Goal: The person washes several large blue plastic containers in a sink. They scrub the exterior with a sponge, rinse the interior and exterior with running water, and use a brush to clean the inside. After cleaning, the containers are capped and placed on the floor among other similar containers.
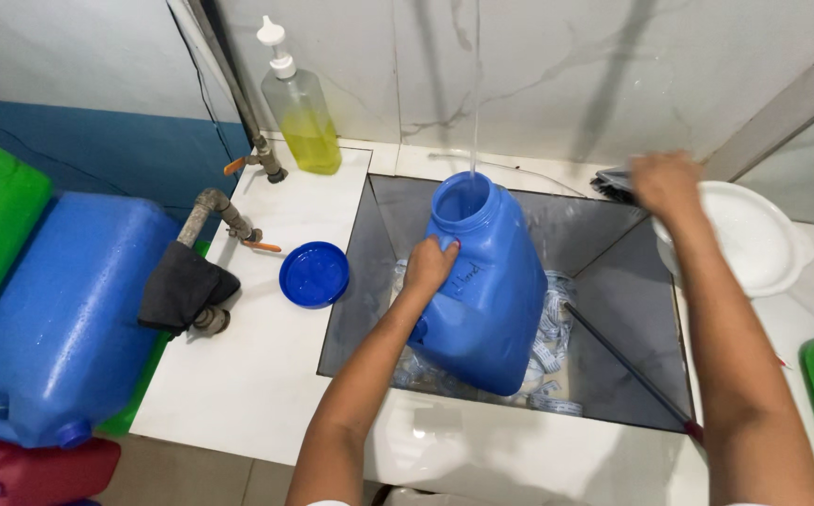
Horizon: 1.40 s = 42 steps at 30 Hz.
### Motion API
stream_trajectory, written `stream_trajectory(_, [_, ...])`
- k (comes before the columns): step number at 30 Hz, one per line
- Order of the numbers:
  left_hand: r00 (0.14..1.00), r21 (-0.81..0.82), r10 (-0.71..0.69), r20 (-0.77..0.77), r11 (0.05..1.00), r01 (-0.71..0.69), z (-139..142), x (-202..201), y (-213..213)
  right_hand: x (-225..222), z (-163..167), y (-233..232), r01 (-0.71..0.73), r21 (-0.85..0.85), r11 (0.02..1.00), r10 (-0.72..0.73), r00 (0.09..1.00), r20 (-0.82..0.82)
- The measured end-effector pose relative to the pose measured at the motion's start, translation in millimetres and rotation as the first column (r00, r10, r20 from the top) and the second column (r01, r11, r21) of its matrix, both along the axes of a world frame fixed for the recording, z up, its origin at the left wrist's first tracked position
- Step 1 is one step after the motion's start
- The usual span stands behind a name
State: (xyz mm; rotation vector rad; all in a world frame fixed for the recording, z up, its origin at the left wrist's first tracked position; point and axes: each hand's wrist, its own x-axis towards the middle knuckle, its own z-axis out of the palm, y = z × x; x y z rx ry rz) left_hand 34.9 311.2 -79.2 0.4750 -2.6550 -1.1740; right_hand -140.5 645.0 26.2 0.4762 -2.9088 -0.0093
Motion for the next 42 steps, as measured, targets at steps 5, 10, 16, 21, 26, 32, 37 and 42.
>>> stream_trajectory(5, [0.998, -0.003, -0.013, 0.063, 1.000, 0.013, 11, -2, 3, 12, -6, 43, 0.136, -0.197, 0.971, -0.119, 0.988, 0.096])
stream_trajectory(10, [0.998, 0.035, -0.023, 0.057, 0.999, 0.021, 16, 0, 13, 8, 9, -126, 0.032, -0.799, 0.600, 0.383, 0.866, 0.322])
stream_trajectory(16, [0.999, 0.044, 0.052, 0.007, 0.998, -0.052, -10, 12, -13, 14, 13, -256, 0.301, -0.784, 0.542, 0.562, 0.563, 0.605])
stream_trajectory(21, [0.983, 0.120, 0.106, -0.152, 0.989, -0.088, -34, 37, -43, 9, 9, -245, 0.121, -0.656, 0.745, 0.487, 0.573, 0.659])
stream_trajectory(26, [0.982, -0.097, -0.172, -0.073, 0.982, 0.165, -20, 35, -55, 4, 29, -241, 0.220, -0.687, 0.692, 0.571, 0.416, 0.708])
stream_trajectory(32, [0.928, -0.165, -0.350, -0.130, 0.930, 0.328, 24, -5, -47, 8, 44, -237, 0.202, -0.699, 0.686, 0.527, 0.525, 0.669])
stream_trajectory(37, [0.929, -0.201, -0.352, 0.114, 0.908, 0.369, 23, -20, -42, -5, 23, -238, 0.147, -0.824, 0.547, 0.594, 0.625, 0.506])
stream_trajectory(42, [0.989, 0.091, -0.127, 0.070, 0.989, 0.121, -7, -21, -8, 27, -37, -231, -0.540, -0.144, 0.829, 0.531, 0.679, 0.507])
